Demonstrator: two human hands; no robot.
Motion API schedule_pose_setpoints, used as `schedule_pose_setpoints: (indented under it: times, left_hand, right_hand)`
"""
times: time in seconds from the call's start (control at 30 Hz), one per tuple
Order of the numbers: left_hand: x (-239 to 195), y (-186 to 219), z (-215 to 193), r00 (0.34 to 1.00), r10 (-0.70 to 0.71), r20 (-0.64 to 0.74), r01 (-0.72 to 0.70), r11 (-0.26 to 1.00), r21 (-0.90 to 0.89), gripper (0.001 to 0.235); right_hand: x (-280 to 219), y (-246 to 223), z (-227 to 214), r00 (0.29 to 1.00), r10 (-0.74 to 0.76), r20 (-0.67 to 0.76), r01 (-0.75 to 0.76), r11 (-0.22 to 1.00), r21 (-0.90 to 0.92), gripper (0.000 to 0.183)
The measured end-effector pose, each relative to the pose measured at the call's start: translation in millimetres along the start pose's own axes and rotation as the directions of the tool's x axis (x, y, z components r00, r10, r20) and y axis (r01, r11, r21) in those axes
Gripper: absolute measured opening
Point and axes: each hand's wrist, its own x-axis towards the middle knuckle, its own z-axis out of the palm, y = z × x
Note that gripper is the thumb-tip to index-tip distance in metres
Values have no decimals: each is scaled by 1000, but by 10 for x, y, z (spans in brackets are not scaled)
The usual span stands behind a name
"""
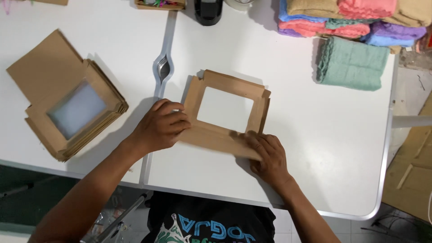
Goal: The person assembles a flat cardboard box with a clear window on a white table. They fold the side flaps inward and then fold the top and bottom flaps to close the box, pressing the edges to secure the shape.
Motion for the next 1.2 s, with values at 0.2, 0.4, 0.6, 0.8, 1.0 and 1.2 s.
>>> schedule_pose_setpoints:
  times: [0.2,0.4,0.6,0.8,1.0,1.2]
  left_hand:
    - [69,2,155,958,-283,-52,276,955,-104,32]
    - [161,112,156,843,-517,151,524,851,-11,50]
    - [227,95,179,778,-555,295,539,830,141,35]
    - [193,156,229,860,-482,167,455,873,178,42]
    - [164,176,253,842,-512,169,471,851,231,56]
    - [297,192,159,735,-587,339,521,809,271,60]
  right_hand:
    - [78,-68,120,962,210,-175,-225,972,-71,50]
    - [163,-43,158,971,188,-149,-226,926,-303,32]
    - [267,-328,406,1000,-4,13,7,951,-310,10]
    - [473,-678,829,998,10,66,7,968,-252,36]
    - [403,-586,457,996,78,53,-61,960,-272,34]
    - [34,-426,58,959,264,100,-189,863,-469,33]
